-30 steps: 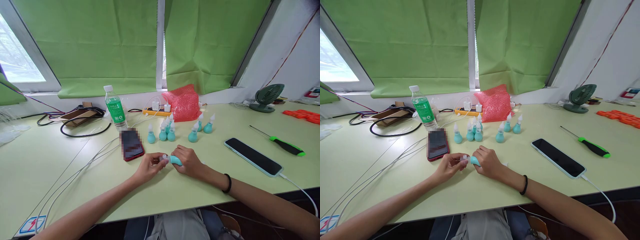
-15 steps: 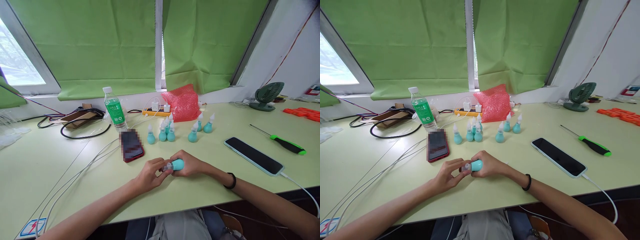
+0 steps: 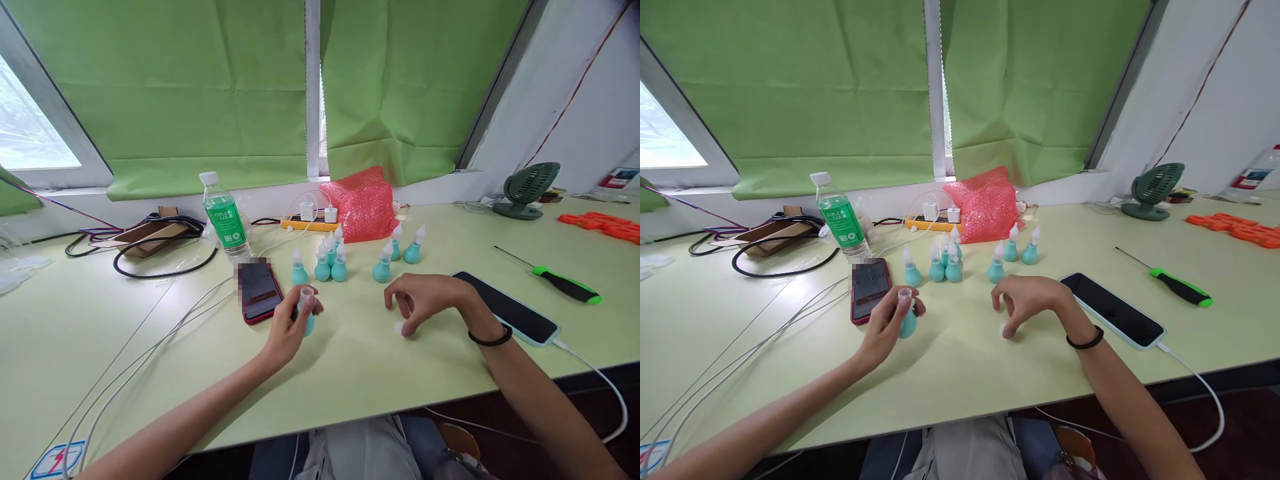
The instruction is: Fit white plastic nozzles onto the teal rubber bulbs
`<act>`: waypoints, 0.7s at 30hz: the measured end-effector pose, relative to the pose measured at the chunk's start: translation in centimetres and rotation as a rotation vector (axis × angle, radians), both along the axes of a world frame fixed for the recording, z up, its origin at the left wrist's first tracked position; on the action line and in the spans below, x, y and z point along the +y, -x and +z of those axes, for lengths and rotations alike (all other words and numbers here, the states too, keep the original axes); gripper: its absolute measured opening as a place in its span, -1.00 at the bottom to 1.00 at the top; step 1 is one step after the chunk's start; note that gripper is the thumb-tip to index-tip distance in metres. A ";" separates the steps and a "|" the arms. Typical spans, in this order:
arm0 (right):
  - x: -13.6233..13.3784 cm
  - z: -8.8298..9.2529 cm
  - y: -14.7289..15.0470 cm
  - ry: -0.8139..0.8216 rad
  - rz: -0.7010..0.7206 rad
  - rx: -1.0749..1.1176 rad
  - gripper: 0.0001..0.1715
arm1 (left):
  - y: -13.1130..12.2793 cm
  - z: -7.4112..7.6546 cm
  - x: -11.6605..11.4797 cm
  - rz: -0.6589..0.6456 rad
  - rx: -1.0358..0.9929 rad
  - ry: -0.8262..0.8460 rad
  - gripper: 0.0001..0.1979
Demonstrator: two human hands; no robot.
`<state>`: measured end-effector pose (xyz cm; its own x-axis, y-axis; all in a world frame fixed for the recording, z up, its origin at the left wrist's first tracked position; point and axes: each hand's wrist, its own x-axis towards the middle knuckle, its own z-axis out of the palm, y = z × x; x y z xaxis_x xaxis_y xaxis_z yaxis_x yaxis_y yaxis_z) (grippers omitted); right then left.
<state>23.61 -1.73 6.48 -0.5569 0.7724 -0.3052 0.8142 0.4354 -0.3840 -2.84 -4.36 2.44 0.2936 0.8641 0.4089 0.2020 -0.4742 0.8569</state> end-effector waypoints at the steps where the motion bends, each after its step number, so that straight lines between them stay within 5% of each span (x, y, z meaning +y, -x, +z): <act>1: 0.2 -0.4 -0.4 0.029 -0.011 -0.042 -0.46 | -0.1 -0.1 -0.3 -0.020 0.090 -0.015 -0.77; 6: 0.3 -1.2 0.5 0.099 0.062 -0.037 -0.65 | -0.2 -0.4 -1.1 -0.036 0.376 -0.093 -0.73; 10: -0.7 -0.9 3.3 -0.103 0.072 0.329 -0.76 | -0.1 -0.6 -1.2 -0.058 0.390 -0.123 -0.75; 14: -1.7 -1.5 6.1 -0.111 0.059 0.696 -0.75 | -0.1 -0.7 -1.1 -0.054 0.464 -0.152 -0.72; 21: -1.6 -3.8 7.3 -0.036 -0.026 0.879 -0.75 | 0.1 -0.8 -0.9 -0.056 0.467 -0.206 -0.68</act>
